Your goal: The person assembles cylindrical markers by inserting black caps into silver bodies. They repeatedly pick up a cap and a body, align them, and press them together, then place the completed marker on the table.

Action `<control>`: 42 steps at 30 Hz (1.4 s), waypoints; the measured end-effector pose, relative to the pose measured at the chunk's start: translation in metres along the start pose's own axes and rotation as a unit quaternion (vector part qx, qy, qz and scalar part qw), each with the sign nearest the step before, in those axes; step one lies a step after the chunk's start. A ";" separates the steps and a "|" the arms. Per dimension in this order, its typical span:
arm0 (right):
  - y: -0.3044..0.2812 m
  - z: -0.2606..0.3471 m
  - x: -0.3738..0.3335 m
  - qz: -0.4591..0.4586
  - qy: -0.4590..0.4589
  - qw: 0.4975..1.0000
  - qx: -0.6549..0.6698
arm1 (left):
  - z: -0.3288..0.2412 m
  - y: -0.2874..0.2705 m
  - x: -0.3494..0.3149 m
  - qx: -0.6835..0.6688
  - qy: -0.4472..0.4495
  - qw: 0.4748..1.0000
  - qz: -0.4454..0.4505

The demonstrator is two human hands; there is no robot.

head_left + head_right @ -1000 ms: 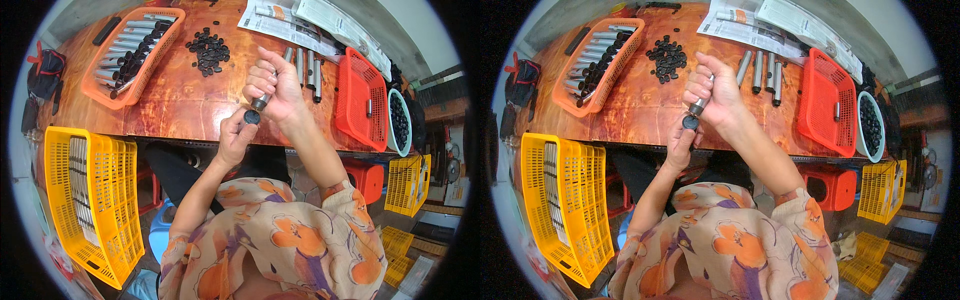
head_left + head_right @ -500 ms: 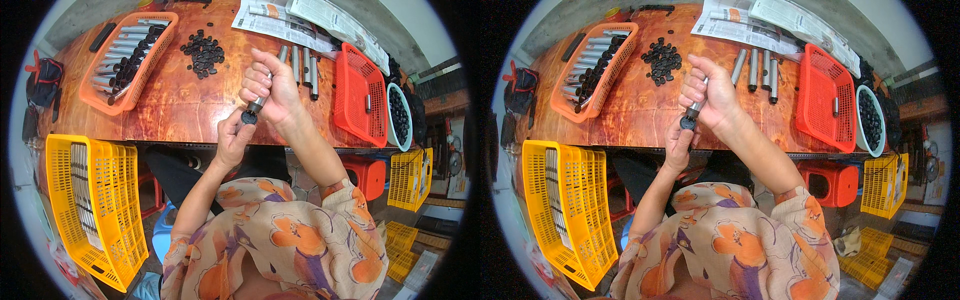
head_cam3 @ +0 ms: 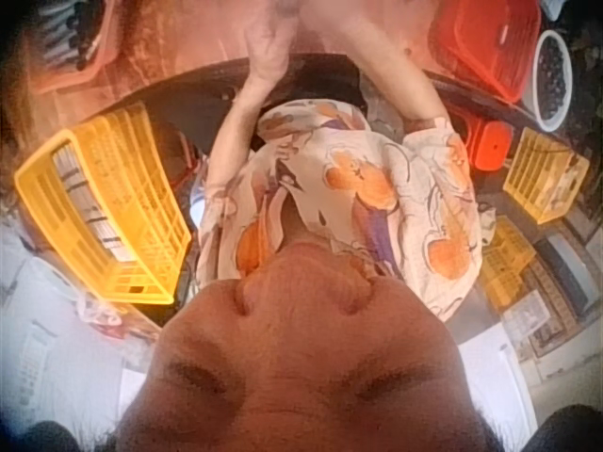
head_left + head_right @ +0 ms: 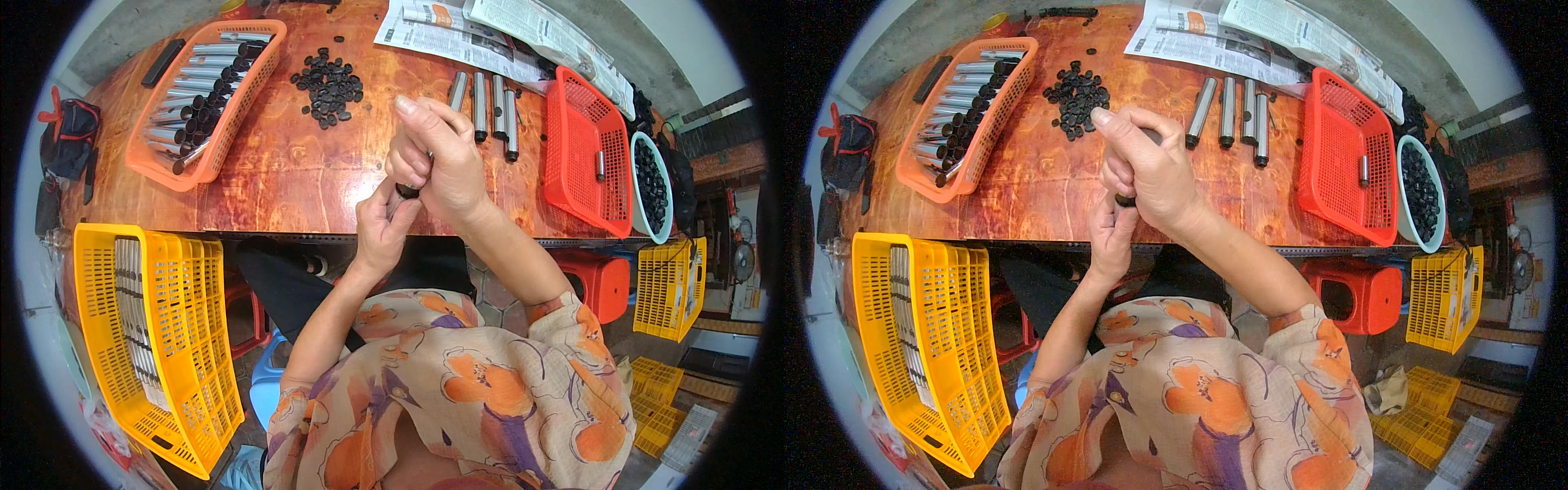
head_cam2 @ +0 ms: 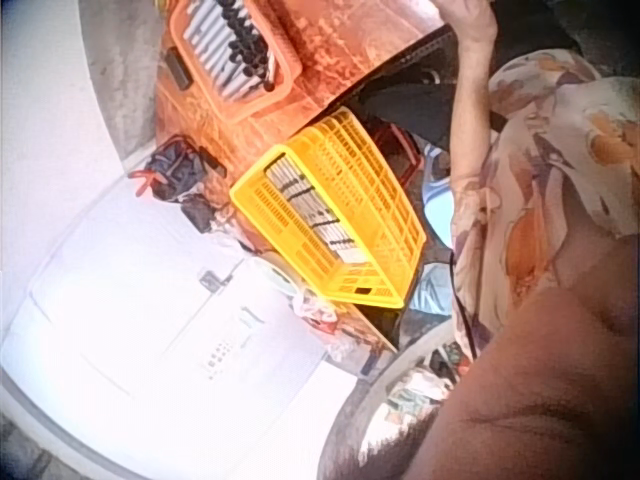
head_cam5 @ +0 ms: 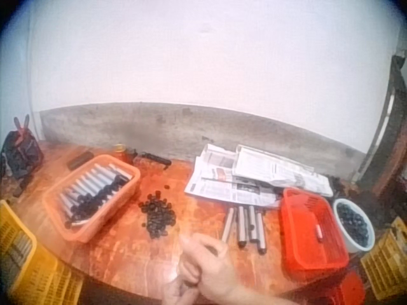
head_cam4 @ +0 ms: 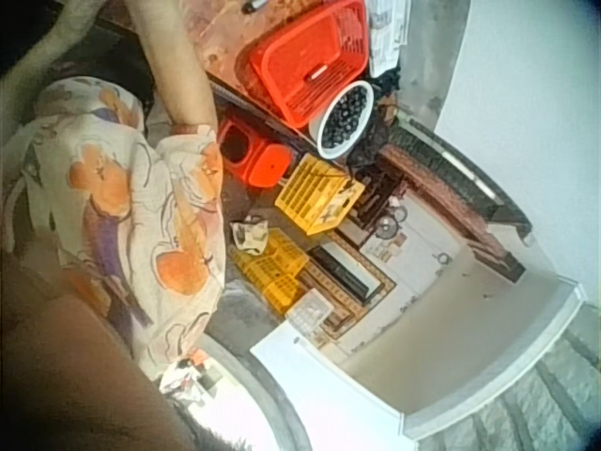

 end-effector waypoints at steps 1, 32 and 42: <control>0.001 -0.003 -0.001 0.009 0.004 1.000 0.012 | 0.000 0.000 -0.002 0.004 -0.005 1.000 0.002; -0.003 -0.009 0.030 0.070 0.088 0.970 0.217 | 0.013 0.002 0.025 -0.030 -0.025 0.999 0.028; -0.030 -0.038 0.030 -0.059 0.162 0.901 0.399 | 0.018 0.004 0.025 0.001 -0.022 0.995 0.100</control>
Point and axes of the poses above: each hand's wrist, its own x-axis towards the middle knuckle, its own y-axis out of the palm, z = x × y, the point moved 9 cm from there along x, towards the middle knuckle, and after that the axes turned 8 degrees about -y, right-handed, at the moved point
